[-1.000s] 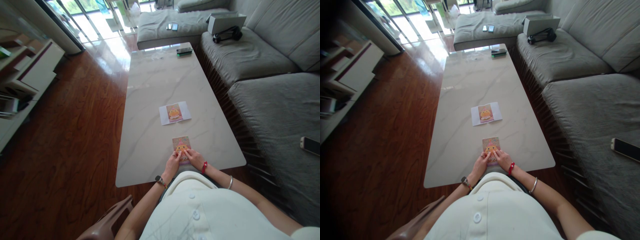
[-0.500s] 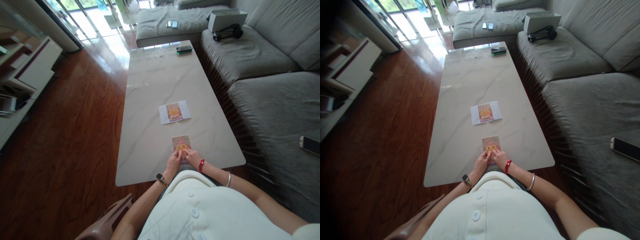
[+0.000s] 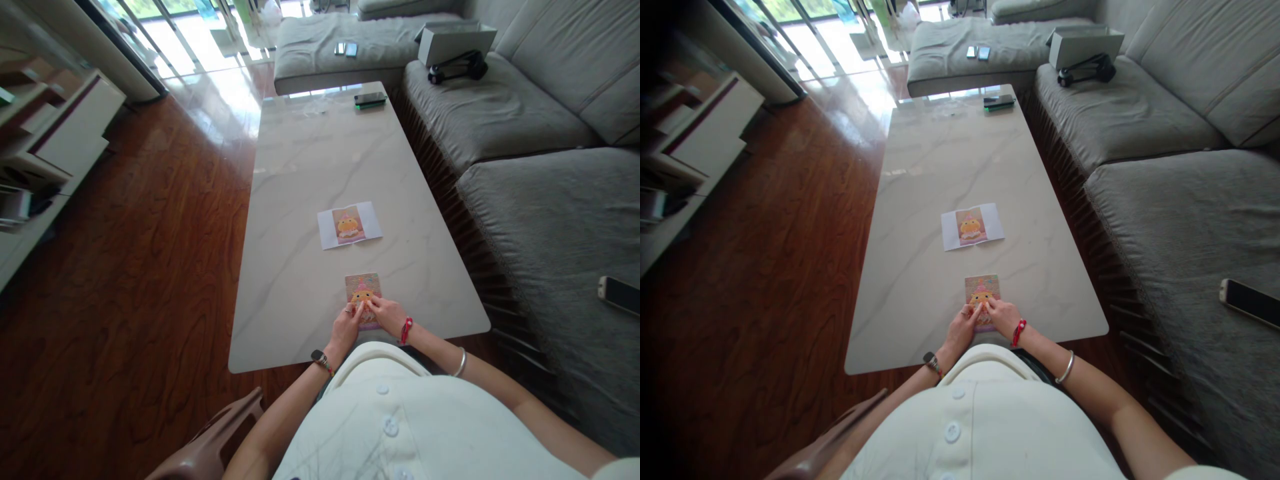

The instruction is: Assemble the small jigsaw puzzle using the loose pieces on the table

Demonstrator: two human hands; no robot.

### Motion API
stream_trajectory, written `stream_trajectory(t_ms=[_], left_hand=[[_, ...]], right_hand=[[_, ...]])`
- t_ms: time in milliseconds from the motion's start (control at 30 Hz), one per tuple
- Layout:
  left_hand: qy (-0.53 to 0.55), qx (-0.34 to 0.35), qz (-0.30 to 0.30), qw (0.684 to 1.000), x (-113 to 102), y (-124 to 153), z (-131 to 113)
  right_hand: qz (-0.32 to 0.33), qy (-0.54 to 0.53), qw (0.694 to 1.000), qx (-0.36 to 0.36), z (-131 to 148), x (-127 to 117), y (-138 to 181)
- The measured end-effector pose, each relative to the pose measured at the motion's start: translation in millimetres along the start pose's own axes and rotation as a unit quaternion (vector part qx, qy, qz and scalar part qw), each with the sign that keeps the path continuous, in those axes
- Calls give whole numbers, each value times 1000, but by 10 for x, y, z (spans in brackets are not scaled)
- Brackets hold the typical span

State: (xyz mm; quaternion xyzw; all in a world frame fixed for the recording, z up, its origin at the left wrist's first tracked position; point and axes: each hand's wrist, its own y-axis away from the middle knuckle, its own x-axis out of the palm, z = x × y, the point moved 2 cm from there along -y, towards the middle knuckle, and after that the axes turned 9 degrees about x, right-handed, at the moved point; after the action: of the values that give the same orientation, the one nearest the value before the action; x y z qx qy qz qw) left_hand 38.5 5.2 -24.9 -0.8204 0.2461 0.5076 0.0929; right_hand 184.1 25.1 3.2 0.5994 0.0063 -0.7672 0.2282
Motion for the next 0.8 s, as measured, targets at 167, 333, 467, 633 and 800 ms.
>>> stream_trajectory(t_ms=[167,333,467,633,800], left_hand=[[-5,24,-5,1000,-8,-22,-17],[14,30,-14,999,-43,-79,-66],[21,21,-26,999,-48,-65,-59],[49,3,-43,998,-65,-11,-30],[55,-28,0,998,-96,-40,-53]], right_hand=[[48,23,999,0,49,-48,-113],[36,16,999,10,32,-39,-87],[-2,-7,1000,-8,-20,-8,9],[-48,18,998,-19,-80,137,86],[-42,23,999,-20,-40,197,96]])
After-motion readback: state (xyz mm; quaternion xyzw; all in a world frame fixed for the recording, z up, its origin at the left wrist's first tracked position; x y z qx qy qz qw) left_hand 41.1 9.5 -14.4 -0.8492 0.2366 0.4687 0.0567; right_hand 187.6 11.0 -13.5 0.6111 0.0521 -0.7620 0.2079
